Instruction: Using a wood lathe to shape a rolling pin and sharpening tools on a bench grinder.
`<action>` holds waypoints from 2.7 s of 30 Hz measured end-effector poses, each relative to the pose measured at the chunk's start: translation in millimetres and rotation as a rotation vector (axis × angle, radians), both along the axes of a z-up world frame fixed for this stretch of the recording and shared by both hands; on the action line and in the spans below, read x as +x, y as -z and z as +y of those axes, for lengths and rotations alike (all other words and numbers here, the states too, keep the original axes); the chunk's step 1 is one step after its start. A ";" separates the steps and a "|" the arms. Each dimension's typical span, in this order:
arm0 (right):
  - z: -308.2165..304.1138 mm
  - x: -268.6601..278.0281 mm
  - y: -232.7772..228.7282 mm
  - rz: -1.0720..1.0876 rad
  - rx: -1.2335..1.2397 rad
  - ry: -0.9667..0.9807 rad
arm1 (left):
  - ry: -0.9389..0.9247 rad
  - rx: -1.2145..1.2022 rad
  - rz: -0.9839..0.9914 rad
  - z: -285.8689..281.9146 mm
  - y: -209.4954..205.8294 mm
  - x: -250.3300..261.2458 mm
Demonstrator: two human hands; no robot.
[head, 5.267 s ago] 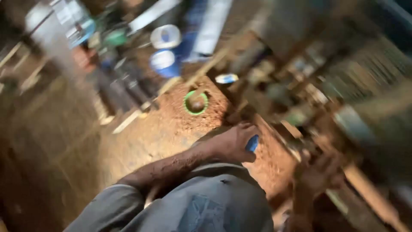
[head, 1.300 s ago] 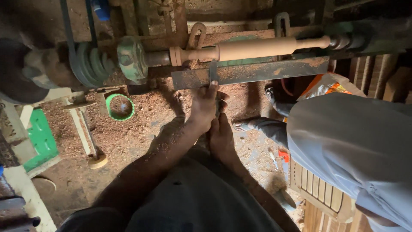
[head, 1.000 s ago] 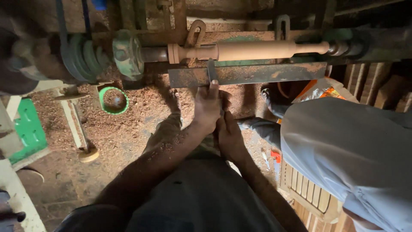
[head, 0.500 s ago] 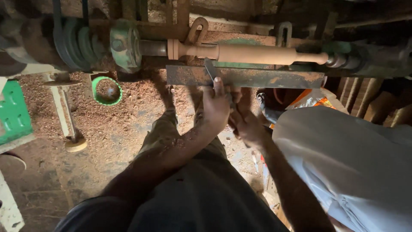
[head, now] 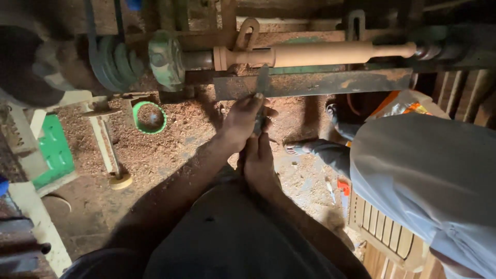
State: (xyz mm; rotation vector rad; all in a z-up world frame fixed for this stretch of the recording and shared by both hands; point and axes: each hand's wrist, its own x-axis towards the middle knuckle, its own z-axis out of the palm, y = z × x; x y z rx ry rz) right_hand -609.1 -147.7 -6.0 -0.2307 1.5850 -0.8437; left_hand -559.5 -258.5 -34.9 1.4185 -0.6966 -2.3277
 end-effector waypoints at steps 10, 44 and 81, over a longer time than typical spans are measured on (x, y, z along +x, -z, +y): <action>4.4 -68.7 8.4 0.842 -0.650 -0.610 | -0.355 -0.012 -0.041 28.9 12.9 -46.0; 3.1 -3.1 15.3 0.084 -0.073 -0.117 | -0.181 0.052 -0.089 5.4 -0.3 2.3; 28.2 30.3 64.6 0.667 -0.195 -0.273 | 0.081 0.117 -0.102 -14.8 -23.2 15.3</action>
